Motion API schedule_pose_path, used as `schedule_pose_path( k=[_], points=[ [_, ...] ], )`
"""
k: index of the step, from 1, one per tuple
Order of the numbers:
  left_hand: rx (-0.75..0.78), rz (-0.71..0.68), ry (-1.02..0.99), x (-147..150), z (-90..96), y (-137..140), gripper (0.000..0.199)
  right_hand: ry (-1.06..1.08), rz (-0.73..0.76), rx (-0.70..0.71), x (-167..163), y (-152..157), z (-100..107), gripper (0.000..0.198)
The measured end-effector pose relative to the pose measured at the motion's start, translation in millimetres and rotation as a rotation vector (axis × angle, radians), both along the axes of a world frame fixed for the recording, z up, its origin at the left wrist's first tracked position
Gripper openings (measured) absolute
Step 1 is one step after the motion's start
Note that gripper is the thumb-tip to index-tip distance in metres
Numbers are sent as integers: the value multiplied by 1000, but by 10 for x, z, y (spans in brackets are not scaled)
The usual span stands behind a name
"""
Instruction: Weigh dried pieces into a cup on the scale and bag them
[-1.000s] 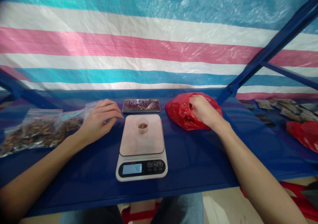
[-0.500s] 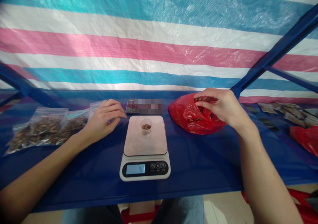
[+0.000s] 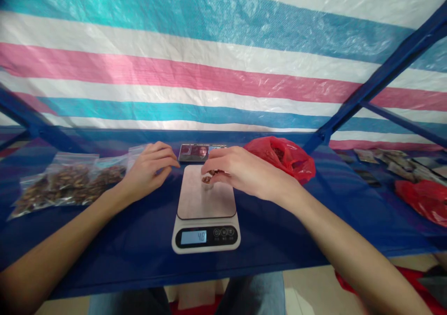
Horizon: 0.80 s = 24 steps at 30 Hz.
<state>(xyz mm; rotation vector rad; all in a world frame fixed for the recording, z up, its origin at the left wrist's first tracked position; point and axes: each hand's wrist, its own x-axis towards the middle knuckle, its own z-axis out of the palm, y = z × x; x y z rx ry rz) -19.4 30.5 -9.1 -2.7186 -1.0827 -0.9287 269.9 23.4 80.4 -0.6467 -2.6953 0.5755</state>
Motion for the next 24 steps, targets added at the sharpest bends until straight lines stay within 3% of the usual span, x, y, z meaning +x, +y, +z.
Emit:
schedule_pose_path(
  k=[24],
  points=[
    [75, -34, -21, -17, -4, -2, 29, -55, 87, -48, -55, 138, -75, 19]
  ],
)
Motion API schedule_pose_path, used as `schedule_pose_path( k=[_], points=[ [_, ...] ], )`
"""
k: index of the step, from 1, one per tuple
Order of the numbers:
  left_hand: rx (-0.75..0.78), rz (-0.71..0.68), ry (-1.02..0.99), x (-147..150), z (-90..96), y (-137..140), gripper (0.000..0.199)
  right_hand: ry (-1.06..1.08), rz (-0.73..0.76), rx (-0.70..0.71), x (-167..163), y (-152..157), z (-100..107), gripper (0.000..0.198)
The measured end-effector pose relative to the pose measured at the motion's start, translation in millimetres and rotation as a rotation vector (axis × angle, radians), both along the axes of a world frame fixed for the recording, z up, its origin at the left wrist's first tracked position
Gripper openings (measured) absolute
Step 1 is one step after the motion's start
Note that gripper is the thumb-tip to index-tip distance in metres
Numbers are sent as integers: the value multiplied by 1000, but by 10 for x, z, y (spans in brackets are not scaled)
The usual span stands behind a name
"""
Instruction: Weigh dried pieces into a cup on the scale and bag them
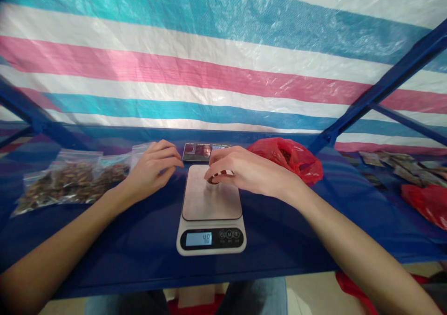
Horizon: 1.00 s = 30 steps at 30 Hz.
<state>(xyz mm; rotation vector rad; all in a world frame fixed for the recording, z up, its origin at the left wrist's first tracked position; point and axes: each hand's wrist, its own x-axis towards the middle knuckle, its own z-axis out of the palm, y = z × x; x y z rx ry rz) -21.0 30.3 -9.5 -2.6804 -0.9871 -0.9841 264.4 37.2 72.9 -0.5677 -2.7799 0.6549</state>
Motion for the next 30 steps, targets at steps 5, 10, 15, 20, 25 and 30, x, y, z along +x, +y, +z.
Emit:
schedule_pose_path(
  k=[5, 10, 15, 20, 25, 30],
  points=[
    [-14, 0, 2, 7, -3, -4, 28, 56, -23, 4, -12, -15, 7, 15],
    [-25, 8, -1, 6, -3, -1, 28, 39, -47, 19, -20, -9, -5, 13],
    [-27, 3, -2, 8, -6, 0, 28, 58, -68, 28, -16, -5, -57, 12],
    [-34, 6, -1, 9, -6, -2, 29, 112, -67, 37, -10, -12, -93, 12],
    [-36, 3, -24, 7, -2, -6, 28, 230, -192, 148, 179, -45, -5, 21],
    [-30, -18, -43, 17, -1, -13, 28, 346, -494, 243, 454, -69, -3, 21]
  ],
)
